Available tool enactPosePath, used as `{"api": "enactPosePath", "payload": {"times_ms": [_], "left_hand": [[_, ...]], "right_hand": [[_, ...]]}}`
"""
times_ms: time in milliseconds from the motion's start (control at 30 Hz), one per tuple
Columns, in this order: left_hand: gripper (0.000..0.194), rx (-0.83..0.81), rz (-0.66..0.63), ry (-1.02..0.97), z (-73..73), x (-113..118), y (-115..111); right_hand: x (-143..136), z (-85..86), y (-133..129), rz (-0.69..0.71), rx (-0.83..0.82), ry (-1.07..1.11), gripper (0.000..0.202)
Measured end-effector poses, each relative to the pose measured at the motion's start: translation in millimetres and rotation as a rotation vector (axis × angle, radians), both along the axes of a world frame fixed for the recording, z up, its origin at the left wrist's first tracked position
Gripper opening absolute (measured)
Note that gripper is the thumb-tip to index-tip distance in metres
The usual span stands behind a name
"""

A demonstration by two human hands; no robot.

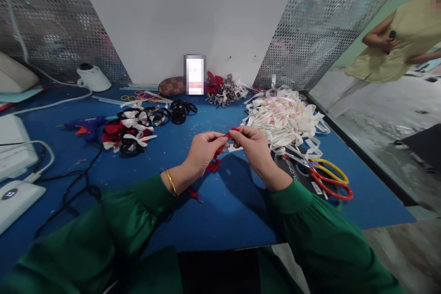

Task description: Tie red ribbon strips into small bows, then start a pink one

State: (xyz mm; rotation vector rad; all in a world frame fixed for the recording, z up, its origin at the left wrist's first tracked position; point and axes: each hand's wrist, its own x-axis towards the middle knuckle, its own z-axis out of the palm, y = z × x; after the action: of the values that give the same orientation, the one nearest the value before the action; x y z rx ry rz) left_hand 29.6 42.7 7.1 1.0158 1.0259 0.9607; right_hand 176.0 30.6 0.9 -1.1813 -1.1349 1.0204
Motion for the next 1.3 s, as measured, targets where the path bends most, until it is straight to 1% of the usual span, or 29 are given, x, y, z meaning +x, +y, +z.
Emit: {"api": "enactPosePath", "payload": {"times_ms": [133,267,333,433,600,733,933,1100,1200,1300], "left_hand": [[0.017,-0.042,-0.034,0.033,2.3,0.2,-1.0],[0.018,-0.071,-0.058,0.050,2.1,0.0,-1.2],[0.018,-0.059,-0.077,0.051,2.3,-0.2,-1.0],[0.018,0.009,-0.121,0.051,3.6,-0.5,-1.1],[0.037,0.059,-0.221,0.073,6.3,-1.9,-2.1],[0.028,0.072,-0.236,0.129,7.4,-3.6,-1.7],[0.023,0.031,-0.299,0.080,11.0,-4.7,-1.7],[0.025,0.020,-0.346,0.063,12.6,-5.3,-2.7],[0.024,0.036,-0.385,0.092,15.6,-7.8,-1.8],[0.023,0.050,-0.441,0.132,20.3,-12.0,1.1]], "right_hand": [[6.0,0.6,2.4,-0.099,0.066,0.017,0.021],[13.4,3.4,7.6,-0.199,0.087,0.116,0.021],[17.5,5.9,10.6,-0.243,0.095,0.161,0.021],[23.5,10.1,14.0,-0.287,0.120,0.207,0.022],[31.4,15.7,16.5,-0.320,0.163,0.312,0.022],[39.2,19.5,19.1,-0.351,0.151,0.380,0.017],[58.5,29.0,21.4,-0.494,0.178,0.429,0.018],[69.9,37.4,16.1,-0.518,0.202,0.413,0.016],[76.7,40.5,13.9,-0.525,0.222,0.422,0.018],[86.0,43.9,12.6,-0.562,0.251,0.455,0.020]]}}
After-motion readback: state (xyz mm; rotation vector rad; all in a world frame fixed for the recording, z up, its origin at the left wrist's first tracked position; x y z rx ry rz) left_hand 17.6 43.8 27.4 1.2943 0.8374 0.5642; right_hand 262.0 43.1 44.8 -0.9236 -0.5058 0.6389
